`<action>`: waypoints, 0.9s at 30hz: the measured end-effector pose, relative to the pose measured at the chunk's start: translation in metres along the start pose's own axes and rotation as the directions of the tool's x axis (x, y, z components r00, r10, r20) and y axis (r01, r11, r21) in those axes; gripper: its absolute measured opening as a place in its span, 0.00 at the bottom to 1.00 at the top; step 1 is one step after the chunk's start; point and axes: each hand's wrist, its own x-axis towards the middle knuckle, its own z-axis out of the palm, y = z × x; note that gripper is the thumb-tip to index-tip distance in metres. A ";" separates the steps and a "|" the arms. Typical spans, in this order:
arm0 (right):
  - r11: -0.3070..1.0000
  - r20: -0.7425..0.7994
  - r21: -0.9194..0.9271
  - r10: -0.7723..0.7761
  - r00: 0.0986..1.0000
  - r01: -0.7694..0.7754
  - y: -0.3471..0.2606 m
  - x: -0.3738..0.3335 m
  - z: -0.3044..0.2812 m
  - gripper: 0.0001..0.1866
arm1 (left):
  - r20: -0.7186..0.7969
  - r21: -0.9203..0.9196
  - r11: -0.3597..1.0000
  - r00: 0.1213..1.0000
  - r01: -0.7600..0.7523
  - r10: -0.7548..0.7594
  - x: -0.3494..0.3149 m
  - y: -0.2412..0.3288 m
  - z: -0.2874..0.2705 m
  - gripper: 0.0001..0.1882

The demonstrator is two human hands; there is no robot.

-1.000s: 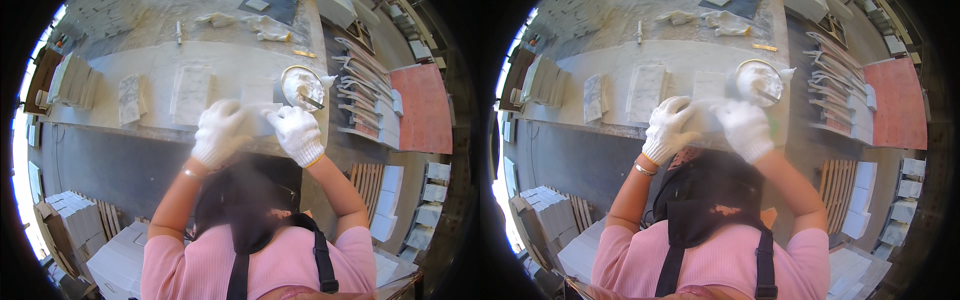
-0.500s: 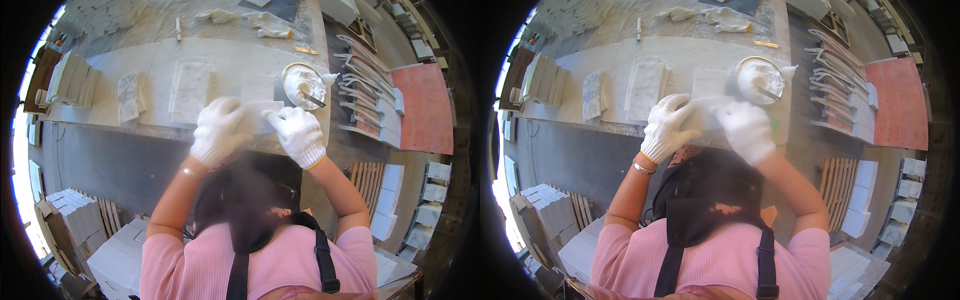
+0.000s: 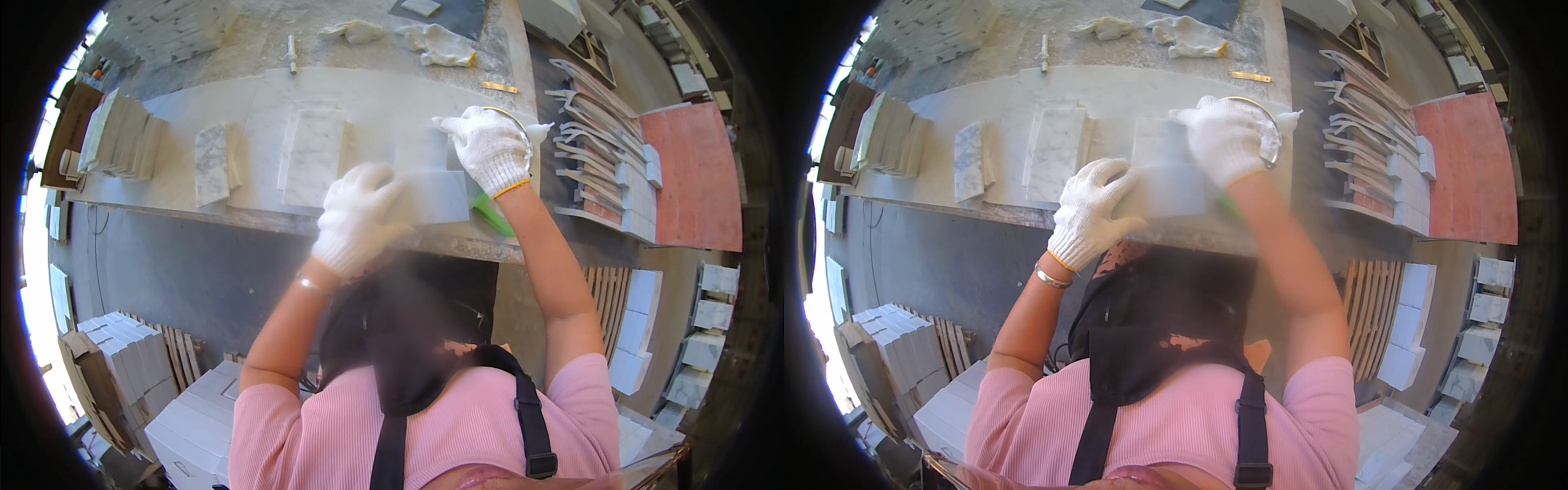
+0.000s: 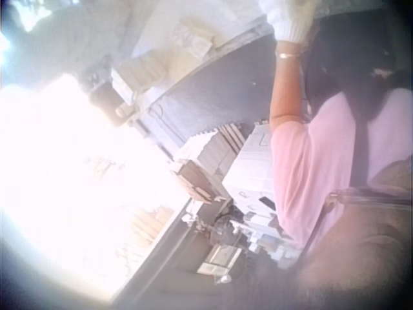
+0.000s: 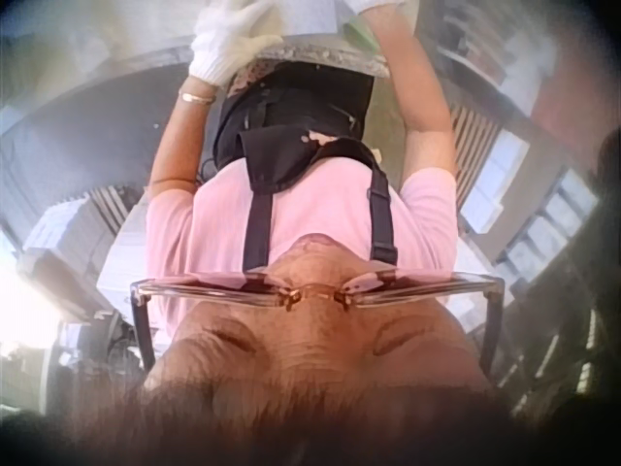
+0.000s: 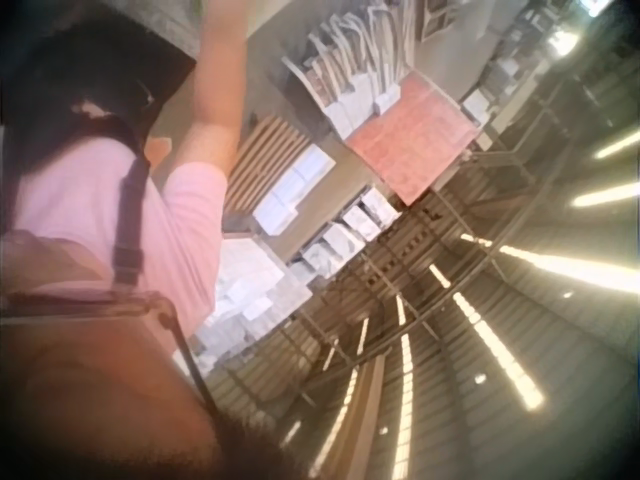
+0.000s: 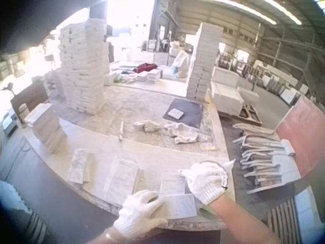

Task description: The person repeatedly scoops white paste from a metal bowl with a small metal spatula and spreads it onto the edges of rectangular white tiles. The tiles are handled one at a time, flipped to coat different edges, and placed back on the workbench.

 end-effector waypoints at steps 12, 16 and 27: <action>0.996 0.069 0.046 -0.076 0.995 0.073 -0.059 -0.088 -0.049 0.19 | -0.032 -0.019 1.000 0.999 0.009 -0.009 -0.001 0.001 0.000 0.36; 0.996 0.009 0.062 -0.067 0.998 0.066 -0.056 -0.087 -0.042 0.19 | -0.073 -0.005 0.999 0.997 -0.039 0.038 0.000 0.001 0.002 0.34; 0.994 0.037 -0.005 -0.110 0.993 0.110 -0.064 -0.092 -0.052 0.18 | -0.023 0.005 1.000 1.000 0.014 -0.014 -0.002 0.002 0.001 0.35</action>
